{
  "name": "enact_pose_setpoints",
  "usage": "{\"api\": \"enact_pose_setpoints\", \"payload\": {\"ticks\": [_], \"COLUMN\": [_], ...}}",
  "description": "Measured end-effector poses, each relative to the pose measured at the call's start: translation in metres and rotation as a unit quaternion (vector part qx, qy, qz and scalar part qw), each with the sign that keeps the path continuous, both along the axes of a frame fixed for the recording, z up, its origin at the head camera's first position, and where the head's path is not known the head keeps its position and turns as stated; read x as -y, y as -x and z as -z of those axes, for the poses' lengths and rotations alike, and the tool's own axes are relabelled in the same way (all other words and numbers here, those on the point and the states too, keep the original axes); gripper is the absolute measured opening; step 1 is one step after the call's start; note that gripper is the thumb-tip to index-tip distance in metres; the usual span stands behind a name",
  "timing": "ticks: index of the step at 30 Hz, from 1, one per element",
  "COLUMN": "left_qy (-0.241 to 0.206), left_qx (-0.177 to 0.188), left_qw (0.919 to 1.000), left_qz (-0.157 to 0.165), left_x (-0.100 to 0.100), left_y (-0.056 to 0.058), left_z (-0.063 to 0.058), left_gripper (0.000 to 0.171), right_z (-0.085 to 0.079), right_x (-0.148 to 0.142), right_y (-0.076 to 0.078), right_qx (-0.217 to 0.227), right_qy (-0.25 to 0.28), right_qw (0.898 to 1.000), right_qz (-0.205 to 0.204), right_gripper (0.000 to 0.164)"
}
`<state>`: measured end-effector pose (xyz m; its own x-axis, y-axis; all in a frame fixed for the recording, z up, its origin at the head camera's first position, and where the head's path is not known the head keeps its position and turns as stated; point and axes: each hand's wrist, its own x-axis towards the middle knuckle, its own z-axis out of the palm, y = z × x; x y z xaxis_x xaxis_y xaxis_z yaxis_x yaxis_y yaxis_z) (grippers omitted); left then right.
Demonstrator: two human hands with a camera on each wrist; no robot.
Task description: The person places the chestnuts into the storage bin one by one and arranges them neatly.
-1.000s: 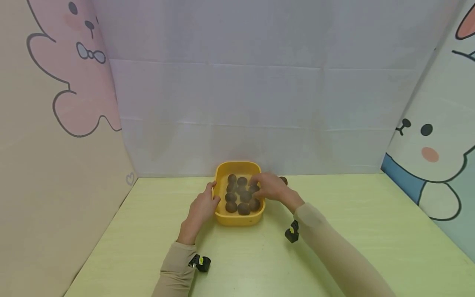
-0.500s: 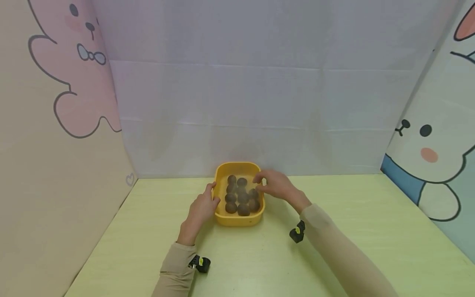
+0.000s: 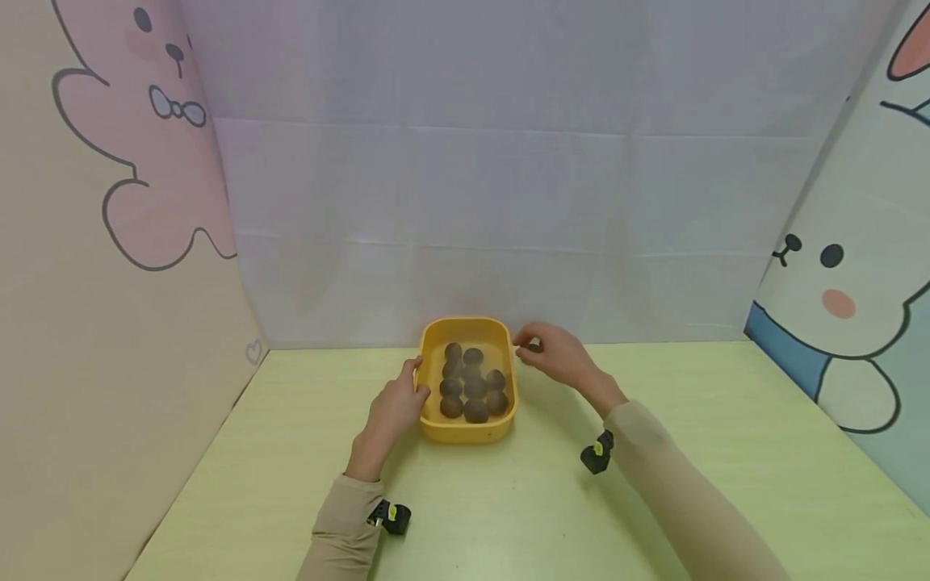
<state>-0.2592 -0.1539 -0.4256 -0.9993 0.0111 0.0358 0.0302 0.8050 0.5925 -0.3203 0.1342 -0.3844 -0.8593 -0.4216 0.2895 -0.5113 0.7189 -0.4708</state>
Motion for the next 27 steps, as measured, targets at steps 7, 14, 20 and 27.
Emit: {"api": "enact_pose_setpoints", "payload": {"ticks": [7, 14, 20, 27], "left_qy": [-0.002, 0.0, 0.0, -0.004], "left_qx": [0.0, 0.002, -0.002, -0.003], "left_qw": [1.0, 1.0, 1.0, 1.0], "left_qz": [-0.002, -0.001, 0.0, -0.001], "left_x": [0.0, 0.0, -0.001, 0.0], "left_y": [0.001, 0.002, 0.001, 0.001], "left_z": [0.002, 0.002, 0.001, 0.001], "left_gripper": [0.057, 0.057, 0.057, 0.057], "right_z": [0.006, 0.011, 0.012, 0.019], "right_x": [-0.011, -0.02, -0.028, -0.038], "right_y": [0.004, 0.009, 0.011, 0.017], "right_qx": [-0.01, -0.009, -0.001, 0.014], "right_qy": [0.018, 0.026, 0.024, 0.02], "right_qw": [1.0, 0.999, 0.999, 0.999], "right_qz": [0.01, 0.02, 0.025, 0.029], "right_gripper": [0.017, 0.016, 0.021, 0.027]}}
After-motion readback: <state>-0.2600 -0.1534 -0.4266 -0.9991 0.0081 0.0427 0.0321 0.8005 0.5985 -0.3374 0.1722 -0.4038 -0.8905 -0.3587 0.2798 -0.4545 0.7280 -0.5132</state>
